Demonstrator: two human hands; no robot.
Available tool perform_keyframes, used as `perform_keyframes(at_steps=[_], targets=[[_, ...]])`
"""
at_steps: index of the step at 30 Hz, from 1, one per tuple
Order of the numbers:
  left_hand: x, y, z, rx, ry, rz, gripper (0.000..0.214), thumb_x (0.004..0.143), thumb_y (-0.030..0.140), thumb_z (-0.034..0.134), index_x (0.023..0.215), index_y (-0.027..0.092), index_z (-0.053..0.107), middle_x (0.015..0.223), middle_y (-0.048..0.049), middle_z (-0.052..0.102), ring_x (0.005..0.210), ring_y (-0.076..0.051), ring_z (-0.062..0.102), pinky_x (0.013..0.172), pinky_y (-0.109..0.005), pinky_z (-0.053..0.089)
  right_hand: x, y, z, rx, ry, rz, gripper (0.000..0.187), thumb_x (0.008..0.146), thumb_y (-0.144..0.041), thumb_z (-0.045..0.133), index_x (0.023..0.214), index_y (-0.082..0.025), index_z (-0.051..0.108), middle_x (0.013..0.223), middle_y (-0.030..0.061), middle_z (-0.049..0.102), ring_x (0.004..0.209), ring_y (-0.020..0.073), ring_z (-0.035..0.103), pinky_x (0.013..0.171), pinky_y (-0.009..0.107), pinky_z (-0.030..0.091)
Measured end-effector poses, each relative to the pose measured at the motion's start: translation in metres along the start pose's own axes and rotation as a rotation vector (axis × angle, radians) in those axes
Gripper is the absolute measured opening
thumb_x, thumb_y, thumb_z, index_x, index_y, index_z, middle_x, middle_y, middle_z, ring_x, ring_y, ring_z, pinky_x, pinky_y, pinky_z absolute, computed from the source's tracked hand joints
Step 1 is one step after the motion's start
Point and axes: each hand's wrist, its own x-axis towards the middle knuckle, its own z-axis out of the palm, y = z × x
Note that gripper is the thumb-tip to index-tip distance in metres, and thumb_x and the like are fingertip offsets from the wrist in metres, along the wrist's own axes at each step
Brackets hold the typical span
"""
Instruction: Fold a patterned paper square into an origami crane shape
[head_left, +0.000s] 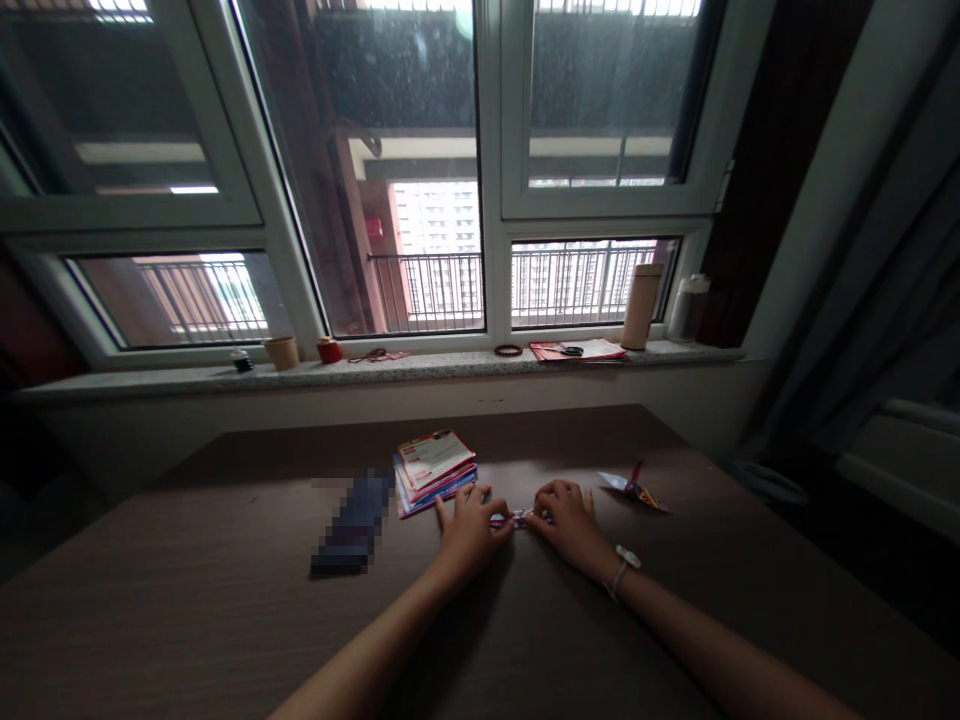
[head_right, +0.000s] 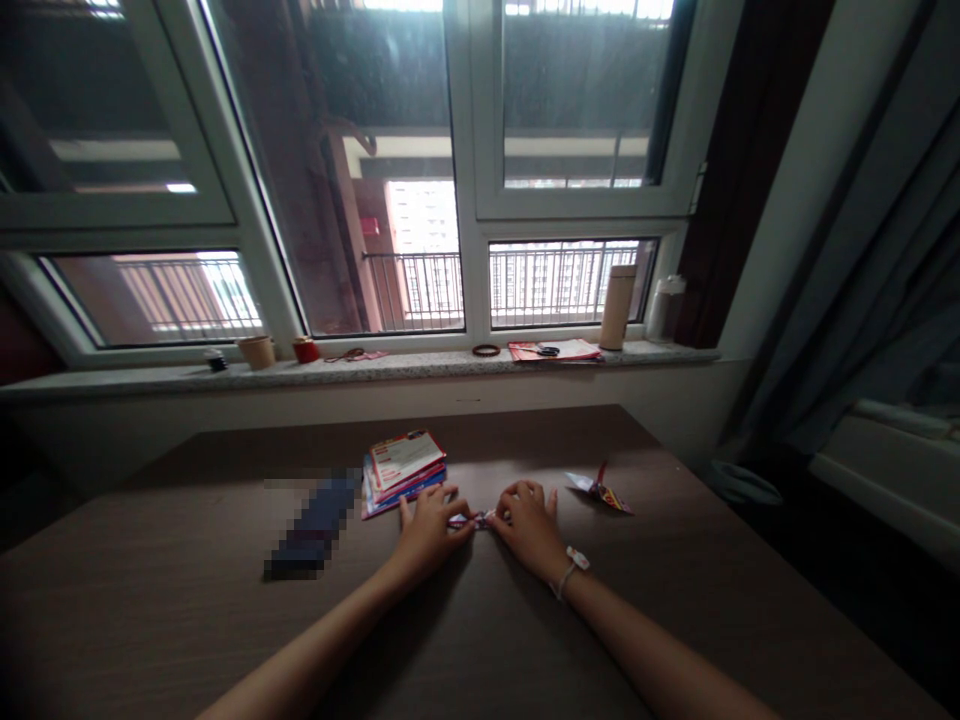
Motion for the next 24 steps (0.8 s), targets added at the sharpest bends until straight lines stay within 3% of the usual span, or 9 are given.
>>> perform_keyframes(at_steps=[24], targets=[[0.0018,0.0036,0.0046,0.025,0.043,0.022,0.021,0.084,0.049,0.059,0.093,0.032,0.067,0.126,-0.0038,0.053,0.126,-0.030,0.036,0.102,-0.074,0.005,-0.0003,-0.0011,0.0035,-0.029,0.004,0.006,0.030,0.092,-0.045,0.044,0.080,-0.023,0.061,0.109,0.0046,0.057,0.115,0.0276,0.043,0.106,0.063,0.013]])
